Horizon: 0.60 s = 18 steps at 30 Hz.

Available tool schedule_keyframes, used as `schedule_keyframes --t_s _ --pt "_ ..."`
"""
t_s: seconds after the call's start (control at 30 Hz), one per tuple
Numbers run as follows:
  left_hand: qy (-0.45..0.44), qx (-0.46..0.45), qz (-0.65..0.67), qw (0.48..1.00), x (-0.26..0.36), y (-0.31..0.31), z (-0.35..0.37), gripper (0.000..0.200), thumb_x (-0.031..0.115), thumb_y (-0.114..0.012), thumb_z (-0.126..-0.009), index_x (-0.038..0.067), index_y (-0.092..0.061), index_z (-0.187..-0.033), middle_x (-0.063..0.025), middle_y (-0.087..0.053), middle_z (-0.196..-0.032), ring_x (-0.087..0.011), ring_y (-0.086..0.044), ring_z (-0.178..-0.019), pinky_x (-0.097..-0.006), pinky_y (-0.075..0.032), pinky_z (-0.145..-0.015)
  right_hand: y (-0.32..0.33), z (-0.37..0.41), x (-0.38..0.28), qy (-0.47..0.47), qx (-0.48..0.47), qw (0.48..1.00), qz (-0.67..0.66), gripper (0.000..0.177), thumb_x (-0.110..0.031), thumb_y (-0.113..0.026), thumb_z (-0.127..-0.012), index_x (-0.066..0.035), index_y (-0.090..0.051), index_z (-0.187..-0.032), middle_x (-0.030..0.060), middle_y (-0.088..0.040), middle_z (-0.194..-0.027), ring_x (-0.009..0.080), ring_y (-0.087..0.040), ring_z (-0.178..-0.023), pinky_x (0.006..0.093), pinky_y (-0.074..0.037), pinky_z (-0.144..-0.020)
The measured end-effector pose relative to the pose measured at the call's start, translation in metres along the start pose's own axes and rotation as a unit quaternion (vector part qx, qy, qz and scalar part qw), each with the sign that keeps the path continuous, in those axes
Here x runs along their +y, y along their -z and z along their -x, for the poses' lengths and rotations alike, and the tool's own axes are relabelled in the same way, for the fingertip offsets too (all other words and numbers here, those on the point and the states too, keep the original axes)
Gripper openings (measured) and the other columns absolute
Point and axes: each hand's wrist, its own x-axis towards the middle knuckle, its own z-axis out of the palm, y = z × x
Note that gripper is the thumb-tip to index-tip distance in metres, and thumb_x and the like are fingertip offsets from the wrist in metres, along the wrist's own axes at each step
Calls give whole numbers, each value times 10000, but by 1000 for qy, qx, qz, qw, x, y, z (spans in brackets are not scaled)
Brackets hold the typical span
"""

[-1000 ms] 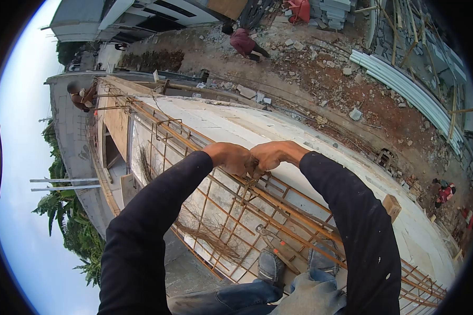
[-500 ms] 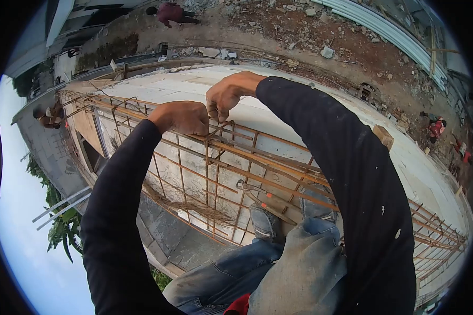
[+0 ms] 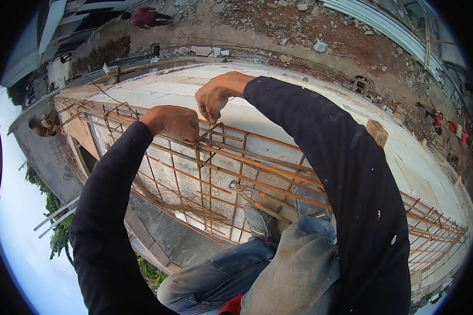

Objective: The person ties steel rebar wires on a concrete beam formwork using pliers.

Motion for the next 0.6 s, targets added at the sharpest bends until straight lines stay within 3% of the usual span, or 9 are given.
schedule_keyframes --t_s 0.13,0.23,0.3,0.43,0.53,0.6 --pt "-12 31 4 999 -4 -4 -7 333 288 -595 -711 7 -709 -849 -132 -608 -647 -252 -538 -611 -397 -430 -619 -7 4 7 -8 26 999 -35 167 -144 -748 -776 -33 -749 -901 86 -703 -794 187 -627 -736 376 -473 -656" --pt "20 39 17 999 -8 -6 -8 352 293 -606 -703 6 -713 -876 -148 -637 -693 -254 -568 -638 -403 -445 -640 -10 6 9 -12 39 999 -34 150 -141 -738 -785 -33 -748 -890 86 -699 -789 186 -625 -734 379 -467 -654" --pt "-7 82 86 993 -10 -13 -1 362 280 -609 -704 -1 -708 -910 -166 -669 -762 -272 -608 -680 -411 -463 -665 -13 7 10 13 65 996 -51 136 -135 -726 -797 -38 -746 -891 85 -702 -791 177 -625 -737 366 -461 -651" --pt "-7 78 30 996 3 -9 8 350 253 -576 -732 -5 -698 -934 -186 -684 -822 -293 -638 -749 -425 -478 -712 -17 16 11 28 94 989 -114 138 -141 -704 -820 -29 -731 -897 59 -672 -742 164 -590 -695 354 -441 -629" --pt "-2 82 -12 997 14 -7 24 253 177 -550 -789 -11 -687 -886 -195 -668 -798 -307 -641 -796 -425 -478 -723 -31 25 10 39 137 976 -163 164 -176 -664 -859 -13 -682 -848 -4 -513 -631 142 -438 -604 345 -365 -576" --pt "-51 332 13 942 20 -19 44 188 114 -541 -848 -17 -668 -892 -193 -652 -809 -320 -636 -796 -422 -476 -706 -37 29 11 46 164 969 -180 177 -190 -662 -861 -15 -679 -837 0 -517 -635 140 -443 -607 340 -365 -578"
